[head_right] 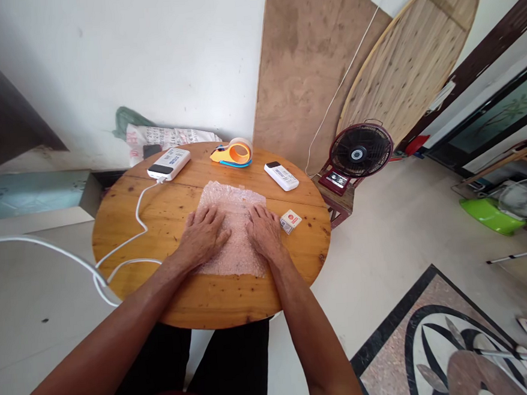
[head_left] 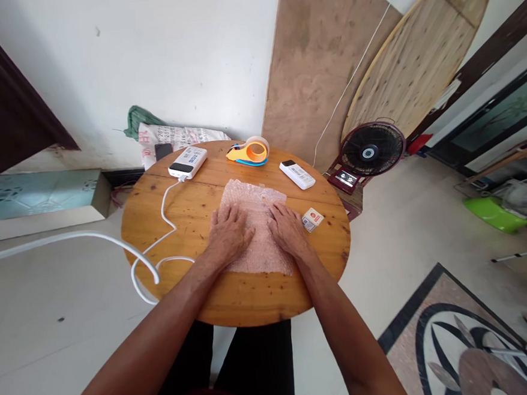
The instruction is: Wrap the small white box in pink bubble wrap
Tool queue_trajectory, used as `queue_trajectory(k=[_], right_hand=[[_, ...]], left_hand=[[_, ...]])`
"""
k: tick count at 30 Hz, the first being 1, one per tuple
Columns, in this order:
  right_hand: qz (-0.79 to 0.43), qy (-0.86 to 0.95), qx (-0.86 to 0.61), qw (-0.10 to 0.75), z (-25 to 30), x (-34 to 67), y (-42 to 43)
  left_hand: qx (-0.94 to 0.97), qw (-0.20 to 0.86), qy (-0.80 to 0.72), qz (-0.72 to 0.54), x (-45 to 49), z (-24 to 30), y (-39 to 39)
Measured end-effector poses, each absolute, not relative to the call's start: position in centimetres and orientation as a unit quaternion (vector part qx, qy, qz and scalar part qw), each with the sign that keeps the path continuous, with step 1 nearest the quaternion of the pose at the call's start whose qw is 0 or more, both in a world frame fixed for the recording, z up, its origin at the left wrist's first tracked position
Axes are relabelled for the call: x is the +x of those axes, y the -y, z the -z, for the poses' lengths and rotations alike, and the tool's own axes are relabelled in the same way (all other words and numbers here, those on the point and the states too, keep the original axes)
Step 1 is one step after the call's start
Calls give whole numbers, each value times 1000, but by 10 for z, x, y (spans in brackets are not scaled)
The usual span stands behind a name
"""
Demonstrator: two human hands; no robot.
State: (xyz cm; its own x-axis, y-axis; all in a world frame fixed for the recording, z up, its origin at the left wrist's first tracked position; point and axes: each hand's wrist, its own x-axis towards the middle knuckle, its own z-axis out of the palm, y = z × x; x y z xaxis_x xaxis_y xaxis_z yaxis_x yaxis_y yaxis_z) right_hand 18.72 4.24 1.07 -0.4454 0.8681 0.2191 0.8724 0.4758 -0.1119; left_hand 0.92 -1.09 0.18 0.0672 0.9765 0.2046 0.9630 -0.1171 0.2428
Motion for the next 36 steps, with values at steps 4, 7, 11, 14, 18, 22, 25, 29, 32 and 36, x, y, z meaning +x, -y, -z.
queue_trajectory(k=[4, 7, 11, 14, 18, 22, 25, 29, 32, 36], right_hand=[[8, 845, -520, 120, -10, 188, -43], [7, 843, -523, 121, -10, 189, -43], [2, 843, -524, 119, -11, 188, -43], [3, 843, -526, 118, -10, 188, -44], [5, 843, -525, 122, -9, 189, -45], [10, 843, -523, 123, -9, 190, -45], [18, 849, -512, 125, -9, 191, -45], [21, 852, -506, 131, -8, 192, -45], [17, 850, -509, 133, -7, 193, -45], [18, 851, -504, 149, -7, 193, -45]], left_hand=[[727, 25, -668, -160, 7, -2, 10], [718, 22, -675, -168, 1, -2, 8], [703, 31, -686, -184, -6, -2, 4], [701, 30, -687, -187, -8, -2, 3], [698, 6, -690, -190, -3, -4, 5], [770, -1, -601, -213, 10, -7, 11], [829, 10, -521, -205, 19, -6, 15], [833, 25, -526, -172, 27, 1, 17], [827, 32, -540, -151, 28, 4, 16], [828, 35, -540, -149, 27, 2, 15]])
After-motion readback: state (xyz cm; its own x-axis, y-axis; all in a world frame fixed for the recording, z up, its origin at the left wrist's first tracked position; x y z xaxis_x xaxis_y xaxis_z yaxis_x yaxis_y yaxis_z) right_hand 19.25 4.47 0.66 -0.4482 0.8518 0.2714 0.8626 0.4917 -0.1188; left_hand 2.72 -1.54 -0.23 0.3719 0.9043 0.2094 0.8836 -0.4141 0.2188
